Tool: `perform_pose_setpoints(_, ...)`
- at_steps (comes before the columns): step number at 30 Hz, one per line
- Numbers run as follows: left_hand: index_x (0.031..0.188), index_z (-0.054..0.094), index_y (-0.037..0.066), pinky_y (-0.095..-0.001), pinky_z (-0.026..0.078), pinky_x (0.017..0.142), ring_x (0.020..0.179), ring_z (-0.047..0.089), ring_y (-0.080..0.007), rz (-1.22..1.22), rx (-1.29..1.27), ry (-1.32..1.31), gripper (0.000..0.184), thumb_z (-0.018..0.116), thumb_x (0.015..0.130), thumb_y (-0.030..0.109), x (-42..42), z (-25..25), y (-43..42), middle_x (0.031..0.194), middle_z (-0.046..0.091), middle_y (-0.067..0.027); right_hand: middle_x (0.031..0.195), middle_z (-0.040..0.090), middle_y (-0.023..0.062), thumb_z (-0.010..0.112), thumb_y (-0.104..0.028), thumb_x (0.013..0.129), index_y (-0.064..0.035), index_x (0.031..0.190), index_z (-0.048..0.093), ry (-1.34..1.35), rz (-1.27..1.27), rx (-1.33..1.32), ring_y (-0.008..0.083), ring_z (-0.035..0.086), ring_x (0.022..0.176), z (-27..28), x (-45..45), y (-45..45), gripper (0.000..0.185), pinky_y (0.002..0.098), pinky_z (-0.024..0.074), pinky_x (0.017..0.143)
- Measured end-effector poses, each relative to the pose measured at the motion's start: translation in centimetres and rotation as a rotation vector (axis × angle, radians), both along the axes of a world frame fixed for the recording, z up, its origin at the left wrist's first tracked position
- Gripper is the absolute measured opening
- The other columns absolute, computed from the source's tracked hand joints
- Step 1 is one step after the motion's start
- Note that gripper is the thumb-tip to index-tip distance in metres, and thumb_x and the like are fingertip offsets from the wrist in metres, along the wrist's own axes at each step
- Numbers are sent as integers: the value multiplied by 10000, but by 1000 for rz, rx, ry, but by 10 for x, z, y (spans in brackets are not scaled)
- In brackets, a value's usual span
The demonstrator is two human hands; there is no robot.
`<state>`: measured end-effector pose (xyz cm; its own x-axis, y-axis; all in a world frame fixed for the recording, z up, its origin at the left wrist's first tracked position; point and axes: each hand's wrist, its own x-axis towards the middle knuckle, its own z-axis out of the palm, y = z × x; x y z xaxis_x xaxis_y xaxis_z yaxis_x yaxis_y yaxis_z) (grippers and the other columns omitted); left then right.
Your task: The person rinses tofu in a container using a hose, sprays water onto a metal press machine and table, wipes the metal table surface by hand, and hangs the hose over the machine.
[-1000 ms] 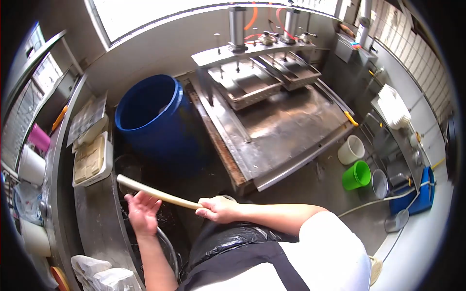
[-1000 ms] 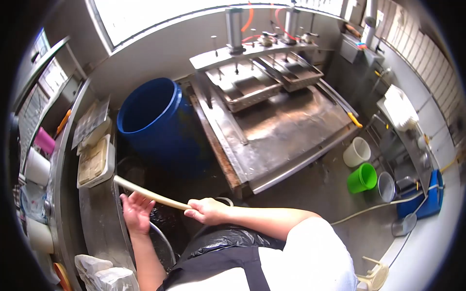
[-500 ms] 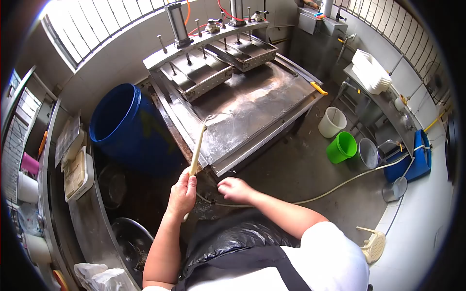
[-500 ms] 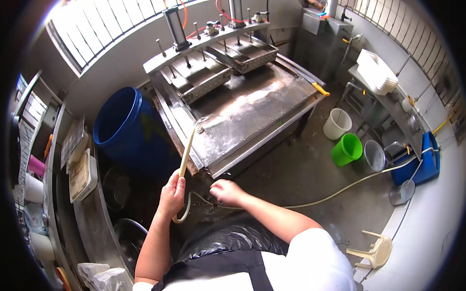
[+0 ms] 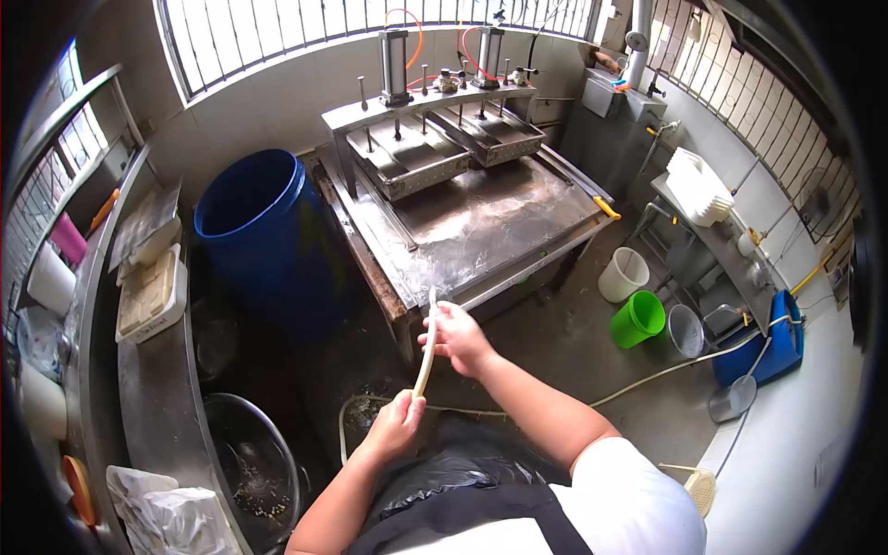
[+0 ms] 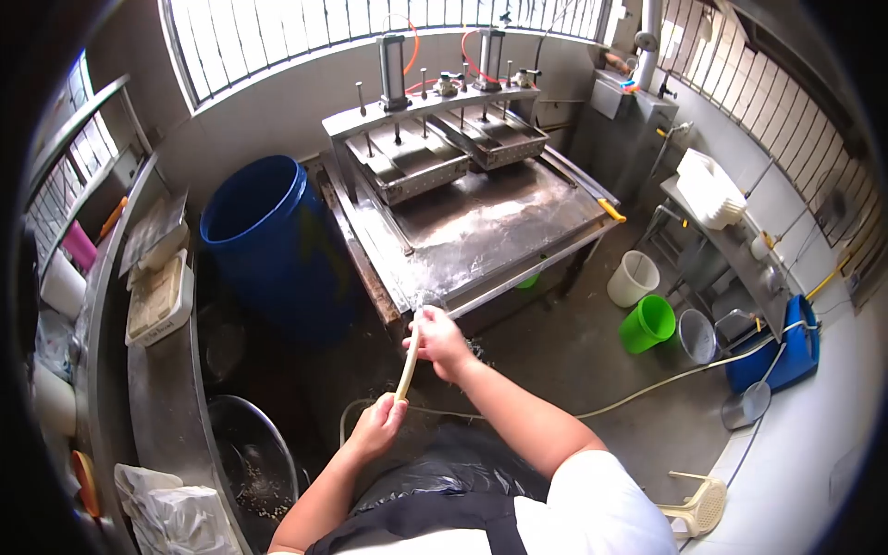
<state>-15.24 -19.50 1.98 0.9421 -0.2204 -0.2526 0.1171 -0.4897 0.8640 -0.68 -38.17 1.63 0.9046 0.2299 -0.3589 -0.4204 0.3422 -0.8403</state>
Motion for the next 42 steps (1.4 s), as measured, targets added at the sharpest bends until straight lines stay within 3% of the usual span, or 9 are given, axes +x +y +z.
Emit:
perform_pose_setpoints(8, 992, 598, 25, -418, 528, 743, 794, 662, -238, -219, -59, 163, 339, 681, 998, 354, -36, -26, -2, 825, 662, -136, 914, 573, 38, 522, -222, 1120, -116, 1404, 511, -229, -143, -195, 72, 493, 523, 39, -14, 15, 304, 247, 406, 382)
perform_pose_setpoints(10, 1026, 636, 34, -497, 546, 788, 908, 721, -405, -280, 152, 77, 334, 682, 977, 362, -55, -78, 15, 925, 726, -212, 925, 575, 37, 545, -207, 1110, -135, 1407, 513, -220, -216, -94, 51, 456, 519, 76, -1, -16, 307, 232, 401, 394)
perform_pose_setpoints(16, 820, 699, 42, -538, 562, 797, 912, 712, -437, -41, 421, -114, 409, 661, 999, 408, -89, -77, 44, 865, 723, -234, 803, 555, 24, 519, -274, 1116, -132, 1334, 553, -150, -206, -316, 86, 453, 483, 63, 11, -68, 263, 273, 410, 389)
perform_pose_setpoints(20, 803, 750, 72, -529, 577, 762, 833, 721, -436, -42, 530, -62, 471, 619, 1022, 468, -113, -46, 34, 820, 732, -219, 702, 567, 11, 534, -310, 1097, -112, 1188, 614, -99, -85, -488, 107, 499, 512, -19, 16, -87, 231, 310, 439, 461)
perform_pose_setpoints(23, 818, 769, 86, -516, 585, 753, 800, 727, -416, -52, 612, -19, 437, 639, 1005, 459, -131, -31, 21, 795, 734, -199, 901, 740, 180, 552, -310, 1056, -45, 1131, 656, -278, -62, -845, 342, 744, 889, -64, 27, -98, 294, 462, 570, 795)
perform_pose_setpoints(25, 819, 771, 90, -514, 586, 754, 795, 728, -411, -39, 628, -6, 419, 654, 996, 451, -137, -29, 14, 790, 733, -196, 919, 743, 190, 552, -306, 1051, -45, 1133, 660, -387, -94, -828, 363, 743, 919, -72, 37, -101, 295, 466, 567, 803)
perform_pose_setpoints(27, 830, 774, 102, -504, 589, 750, 783, 727, -398, 29, 589, -17, 348, 702, 960, 417, -139, -29, 6, 791, 733, -186, 692, 613, 21, 556, -282, 1065, -32, 1116, 648, -471, -168, -684, 105, 563, 598, -46, 45, -92, 271, 303, 459, 548)
perform_pose_setpoints(32, 853, 777, 116, -491, 590, 721, 756, 721, -389, 77, 541, -40, 249, 753, 903, 358, -149, -34, -7, 791, 733, -166, 703, 571, 4, 573, -265, 1049, -41, 1163, 625, -405, -75, -354, 85, 505, 568, 25, 50, -72, 257, 266, 425, 518)
perform_pose_setpoints(42, 839, 765, 107, -496, 582, 684, 737, 708, -406, 242, 474, -108, 203, 754, 894, 301, -175, -42, -13, 762, 711, -182, 701, 563, 0, 578, -230, 1054, -31, 1209, 600, -409, -66, -249, 79, 489, 542, 16, 52, -48, 253, 260, 400, 472)
